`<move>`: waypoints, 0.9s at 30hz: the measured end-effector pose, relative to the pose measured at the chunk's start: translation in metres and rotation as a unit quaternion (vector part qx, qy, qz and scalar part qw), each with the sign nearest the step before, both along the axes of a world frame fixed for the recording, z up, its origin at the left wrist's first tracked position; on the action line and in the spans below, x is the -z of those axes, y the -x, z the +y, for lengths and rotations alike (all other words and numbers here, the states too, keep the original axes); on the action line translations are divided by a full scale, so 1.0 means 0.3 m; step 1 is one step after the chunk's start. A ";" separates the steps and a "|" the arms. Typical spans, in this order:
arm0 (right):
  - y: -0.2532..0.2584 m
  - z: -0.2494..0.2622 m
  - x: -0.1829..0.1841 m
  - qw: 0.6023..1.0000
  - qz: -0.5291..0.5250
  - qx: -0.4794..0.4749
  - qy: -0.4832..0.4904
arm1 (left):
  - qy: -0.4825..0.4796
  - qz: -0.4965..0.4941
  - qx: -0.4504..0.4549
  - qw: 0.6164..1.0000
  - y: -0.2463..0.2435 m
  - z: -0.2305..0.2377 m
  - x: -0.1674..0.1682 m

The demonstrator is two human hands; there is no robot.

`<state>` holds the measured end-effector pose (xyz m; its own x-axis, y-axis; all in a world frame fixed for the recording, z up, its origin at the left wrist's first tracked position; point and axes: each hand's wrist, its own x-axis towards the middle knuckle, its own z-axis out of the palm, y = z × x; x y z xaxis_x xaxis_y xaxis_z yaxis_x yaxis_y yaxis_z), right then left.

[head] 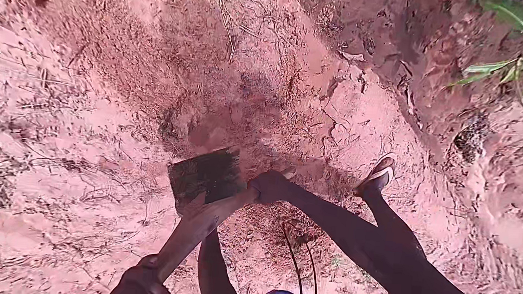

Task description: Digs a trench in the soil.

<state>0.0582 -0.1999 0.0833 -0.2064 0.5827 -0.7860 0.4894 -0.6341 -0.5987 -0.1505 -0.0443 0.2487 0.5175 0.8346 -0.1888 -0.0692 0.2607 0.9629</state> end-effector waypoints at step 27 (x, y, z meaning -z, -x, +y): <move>-0.519 -0.499 0.462 0.950 -0.301 0.025 0.081 | 0.450 0.100 -0.073 0.884 -0.302 -0.367 1.185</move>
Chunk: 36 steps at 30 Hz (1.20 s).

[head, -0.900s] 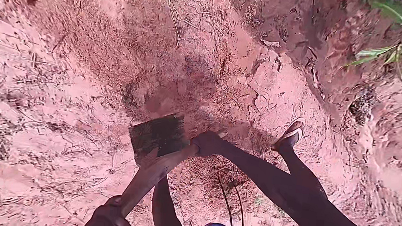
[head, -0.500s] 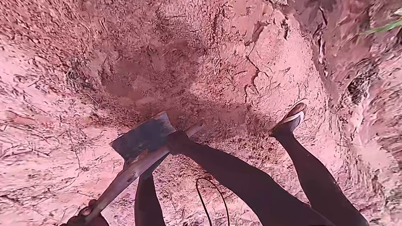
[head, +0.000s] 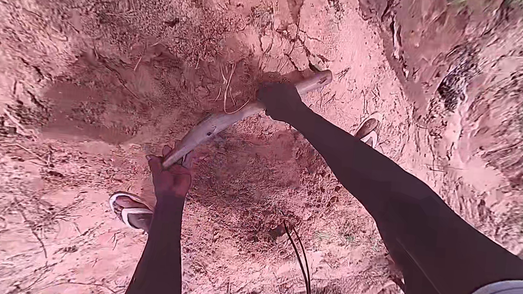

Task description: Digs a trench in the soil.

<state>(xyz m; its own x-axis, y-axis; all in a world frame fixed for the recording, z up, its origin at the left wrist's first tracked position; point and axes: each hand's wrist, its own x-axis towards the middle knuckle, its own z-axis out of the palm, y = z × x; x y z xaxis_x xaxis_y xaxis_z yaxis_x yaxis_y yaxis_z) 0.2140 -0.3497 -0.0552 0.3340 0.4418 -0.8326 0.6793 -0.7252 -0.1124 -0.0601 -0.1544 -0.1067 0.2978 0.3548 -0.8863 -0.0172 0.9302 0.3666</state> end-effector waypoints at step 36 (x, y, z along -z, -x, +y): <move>-0.206 1.159 -0.859 0.939 -0.052 -0.181 -0.286 | -0.717 -0.108 0.142 0.674 -0.335 0.386 -1.381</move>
